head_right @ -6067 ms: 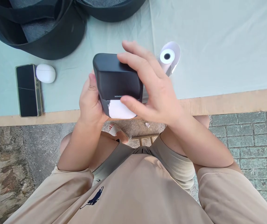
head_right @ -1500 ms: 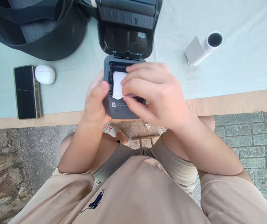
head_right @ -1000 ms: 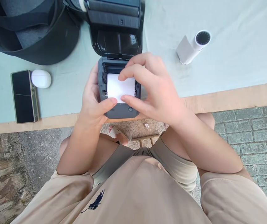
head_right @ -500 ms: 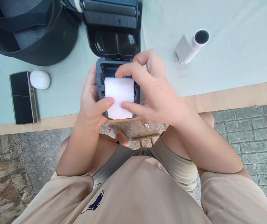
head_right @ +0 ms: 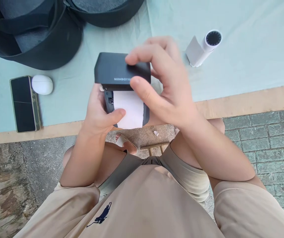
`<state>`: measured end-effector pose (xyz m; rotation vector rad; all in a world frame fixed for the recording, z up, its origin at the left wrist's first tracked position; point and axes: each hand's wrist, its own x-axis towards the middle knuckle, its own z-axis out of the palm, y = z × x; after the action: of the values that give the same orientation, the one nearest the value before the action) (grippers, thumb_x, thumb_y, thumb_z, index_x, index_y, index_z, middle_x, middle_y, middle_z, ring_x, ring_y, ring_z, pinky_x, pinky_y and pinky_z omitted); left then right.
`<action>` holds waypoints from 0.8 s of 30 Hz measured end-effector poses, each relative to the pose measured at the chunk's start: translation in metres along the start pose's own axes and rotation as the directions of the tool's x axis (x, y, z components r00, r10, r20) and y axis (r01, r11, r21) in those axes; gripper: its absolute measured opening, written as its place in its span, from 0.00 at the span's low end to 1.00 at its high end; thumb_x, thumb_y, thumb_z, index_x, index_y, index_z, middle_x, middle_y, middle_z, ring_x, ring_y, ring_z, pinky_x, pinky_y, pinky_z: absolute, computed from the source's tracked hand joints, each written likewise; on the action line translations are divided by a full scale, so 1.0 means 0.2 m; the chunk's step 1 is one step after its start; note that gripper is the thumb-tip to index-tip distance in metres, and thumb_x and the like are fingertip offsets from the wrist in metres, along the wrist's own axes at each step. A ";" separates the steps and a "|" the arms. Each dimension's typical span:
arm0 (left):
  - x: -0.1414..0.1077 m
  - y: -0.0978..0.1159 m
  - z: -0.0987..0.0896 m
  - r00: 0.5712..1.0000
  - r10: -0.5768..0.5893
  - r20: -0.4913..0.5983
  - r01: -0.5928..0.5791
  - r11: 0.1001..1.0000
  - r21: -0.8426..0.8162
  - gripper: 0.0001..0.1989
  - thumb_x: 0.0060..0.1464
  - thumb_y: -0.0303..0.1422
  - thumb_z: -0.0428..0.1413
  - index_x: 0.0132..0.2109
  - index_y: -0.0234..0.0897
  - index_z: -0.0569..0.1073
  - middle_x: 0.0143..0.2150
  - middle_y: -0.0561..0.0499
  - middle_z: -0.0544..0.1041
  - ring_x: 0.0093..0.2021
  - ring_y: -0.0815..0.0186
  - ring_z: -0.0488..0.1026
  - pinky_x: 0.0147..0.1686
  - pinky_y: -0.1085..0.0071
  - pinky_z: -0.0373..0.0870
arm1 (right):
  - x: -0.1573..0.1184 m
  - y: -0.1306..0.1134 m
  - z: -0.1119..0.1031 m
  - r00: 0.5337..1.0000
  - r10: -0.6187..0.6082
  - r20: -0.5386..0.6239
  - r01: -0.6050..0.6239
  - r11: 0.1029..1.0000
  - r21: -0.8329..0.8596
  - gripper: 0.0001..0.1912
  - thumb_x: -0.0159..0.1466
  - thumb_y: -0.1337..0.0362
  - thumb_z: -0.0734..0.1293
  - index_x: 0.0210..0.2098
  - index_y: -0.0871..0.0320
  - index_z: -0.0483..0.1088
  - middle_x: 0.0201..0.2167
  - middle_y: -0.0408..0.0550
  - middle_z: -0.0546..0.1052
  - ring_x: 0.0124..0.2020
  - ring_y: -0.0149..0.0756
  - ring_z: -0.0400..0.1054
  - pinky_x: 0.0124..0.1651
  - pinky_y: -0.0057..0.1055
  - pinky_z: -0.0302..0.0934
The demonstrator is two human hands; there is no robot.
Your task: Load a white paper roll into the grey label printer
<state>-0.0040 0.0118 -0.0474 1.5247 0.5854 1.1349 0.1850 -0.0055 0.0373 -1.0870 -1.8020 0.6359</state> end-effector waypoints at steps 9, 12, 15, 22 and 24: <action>0.01 0.02 0.03 0.992 -0.120 -0.049 0.120 0.993 -0.006 0.57 0.30 0.53 0.65 0.64 0.49 0.46 0.61 0.41 0.60 0.55 0.49 0.70 0.43 0.59 0.76 | 0.00 0.04 -0.02 0.978 0.071 0.198 -0.105 0.981 0.164 0.22 0.60 0.59 0.67 0.52 0.51 0.62 0.55 0.48 0.63 0.61 0.38 0.58 0.60 0.39 0.65; 0.02 0.02 0.03 0.996 -0.090 -0.027 0.088 0.994 -0.058 0.55 0.29 0.56 0.64 0.63 0.52 0.48 0.61 0.43 0.62 0.60 0.47 0.67 0.49 0.55 0.74 | 0.00 0.05 -0.01 0.945 0.196 0.260 -0.278 0.901 0.333 0.28 0.61 0.56 0.66 0.58 0.51 0.54 0.57 0.48 0.62 0.57 0.33 0.62 0.54 0.32 0.67; 0.03 0.04 0.04 0.997 -0.077 -0.019 0.074 0.986 -0.147 0.46 0.39 0.58 0.59 0.61 0.54 0.50 0.57 0.45 0.66 0.59 0.48 0.68 0.48 0.53 0.73 | 0.00 0.05 0.00 0.889 0.226 0.399 -0.386 0.838 0.386 0.36 0.60 0.52 0.68 0.61 0.52 0.47 0.54 0.49 0.65 0.47 0.31 0.68 0.45 0.29 0.68; 0.02 0.06 0.04 0.990 -0.137 -0.041 0.130 0.981 -0.142 0.40 0.44 0.56 0.59 0.60 0.53 0.52 0.57 0.47 0.66 0.58 0.51 0.69 0.49 0.55 0.73 | 0.01 0.06 0.01 0.894 0.227 0.386 -0.339 0.907 0.251 0.36 0.56 0.51 0.71 0.57 0.51 0.52 0.54 0.48 0.65 0.47 0.32 0.66 0.41 0.28 0.67; 0.03 0.04 0.04 0.992 -0.119 -0.051 0.117 0.992 -0.046 0.41 0.44 0.59 0.57 0.61 0.55 0.50 0.59 0.48 0.65 0.59 0.52 0.69 0.51 0.55 0.73 | 0.01 0.06 0.02 0.903 0.230 0.363 -0.333 0.909 0.251 0.35 0.56 0.51 0.71 0.57 0.51 0.53 0.53 0.48 0.66 0.46 0.32 0.66 0.40 0.28 0.67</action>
<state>0.0037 0.0109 -0.0381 1.4084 0.6751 1.0936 0.1866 0.0021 0.0269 -1.0837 -1.7465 1.2978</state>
